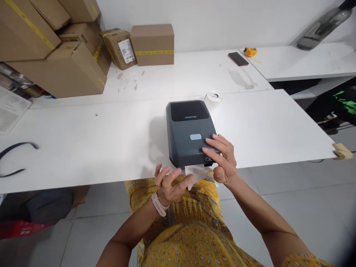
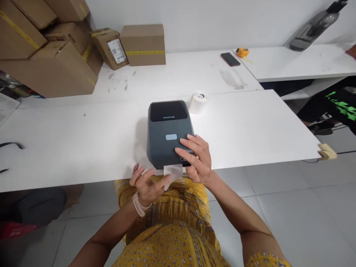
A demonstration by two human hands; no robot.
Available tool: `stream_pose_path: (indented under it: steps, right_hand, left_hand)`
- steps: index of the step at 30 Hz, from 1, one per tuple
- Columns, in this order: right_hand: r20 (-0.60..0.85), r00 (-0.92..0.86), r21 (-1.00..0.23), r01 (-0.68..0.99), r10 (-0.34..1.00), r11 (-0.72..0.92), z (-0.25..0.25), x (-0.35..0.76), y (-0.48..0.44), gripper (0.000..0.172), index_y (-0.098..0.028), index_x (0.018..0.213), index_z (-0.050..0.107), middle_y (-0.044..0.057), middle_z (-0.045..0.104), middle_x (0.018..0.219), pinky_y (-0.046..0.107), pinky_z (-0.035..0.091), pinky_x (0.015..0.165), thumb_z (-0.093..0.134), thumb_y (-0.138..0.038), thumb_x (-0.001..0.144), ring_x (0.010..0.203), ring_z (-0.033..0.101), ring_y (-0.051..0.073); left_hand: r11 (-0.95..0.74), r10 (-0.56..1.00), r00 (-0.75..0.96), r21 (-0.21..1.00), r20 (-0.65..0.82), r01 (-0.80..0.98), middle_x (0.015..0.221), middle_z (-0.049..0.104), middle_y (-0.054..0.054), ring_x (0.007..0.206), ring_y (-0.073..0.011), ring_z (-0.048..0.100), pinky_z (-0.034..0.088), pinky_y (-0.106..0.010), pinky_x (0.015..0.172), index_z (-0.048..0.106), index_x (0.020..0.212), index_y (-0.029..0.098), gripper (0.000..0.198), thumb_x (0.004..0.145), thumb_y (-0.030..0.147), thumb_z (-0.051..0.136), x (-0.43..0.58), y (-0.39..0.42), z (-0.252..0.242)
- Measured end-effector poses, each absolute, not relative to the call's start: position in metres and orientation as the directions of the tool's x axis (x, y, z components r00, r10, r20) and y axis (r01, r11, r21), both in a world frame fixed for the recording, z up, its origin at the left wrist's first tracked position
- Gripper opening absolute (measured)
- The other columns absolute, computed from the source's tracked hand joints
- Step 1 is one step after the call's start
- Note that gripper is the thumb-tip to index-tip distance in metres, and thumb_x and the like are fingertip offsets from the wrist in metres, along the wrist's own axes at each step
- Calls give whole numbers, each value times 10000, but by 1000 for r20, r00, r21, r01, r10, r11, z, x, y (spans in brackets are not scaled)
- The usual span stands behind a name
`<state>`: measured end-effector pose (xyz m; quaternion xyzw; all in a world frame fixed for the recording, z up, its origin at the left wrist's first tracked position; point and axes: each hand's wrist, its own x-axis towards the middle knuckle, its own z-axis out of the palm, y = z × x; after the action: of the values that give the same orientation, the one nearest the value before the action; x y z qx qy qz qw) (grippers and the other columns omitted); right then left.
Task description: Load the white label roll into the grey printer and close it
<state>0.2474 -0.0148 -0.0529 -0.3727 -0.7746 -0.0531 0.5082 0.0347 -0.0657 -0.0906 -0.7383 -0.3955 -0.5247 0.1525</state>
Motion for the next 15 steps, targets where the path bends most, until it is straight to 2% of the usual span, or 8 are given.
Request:
stream_pose_path:
  steps: [4,7,11,13,15]
  right_hand:
    - [816,-104,-356,686,569,635,-76,246,-16,661,-418,1162,808,81,788,1108,599,552,1054,187,-576,998,1163,707,336]
    - [803,-56,-386,710,593,590,-92,240,-21,660,-425,1127,816,81,782,1034,588,548,1053,188,-574,988,1111,711,331]
    - [817,42,-447,677,575,585,-103,230,-27,634,-431,1212,774,75,759,1094,600,509,1119,190,-542,992,1178,680,332]
    - [819,86,-468,672,567,574,-110,228,-28,642,-435,1194,775,77,745,1101,616,488,1142,180,-561,987,1205,660,340]
    - [768,67,-491,700,637,519,-120,228,-29,662,-433,1104,799,87,733,1070,645,461,1155,176,-607,966,1226,639,361]
  left_hand:
    - [-688,421,190,175,887,705,1083,600,-58,1410,-266,419,398,-542,1273,753,1008,383,194,862,275,821,29,-63,-90]
    - [-706,435,240,163,868,690,1114,632,-54,1435,-260,444,438,-546,1249,728,1068,396,177,920,300,745,29,-60,-94]
    - [-707,464,249,187,850,682,1398,584,-81,1514,-320,417,460,-618,1205,631,1278,360,380,915,383,743,32,-48,-102]
    - [-723,492,240,239,837,649,1542,500,-124,1569,-358,355,414,-655,1224,573,1362,304,478,922,399,736,33,-40,-105]
    - [-738,525,239,297,817,605,1602,463,-135,1605,-361,301,344,-667,1264,538,1404,287,514,935,384,725,33,-34,-105]
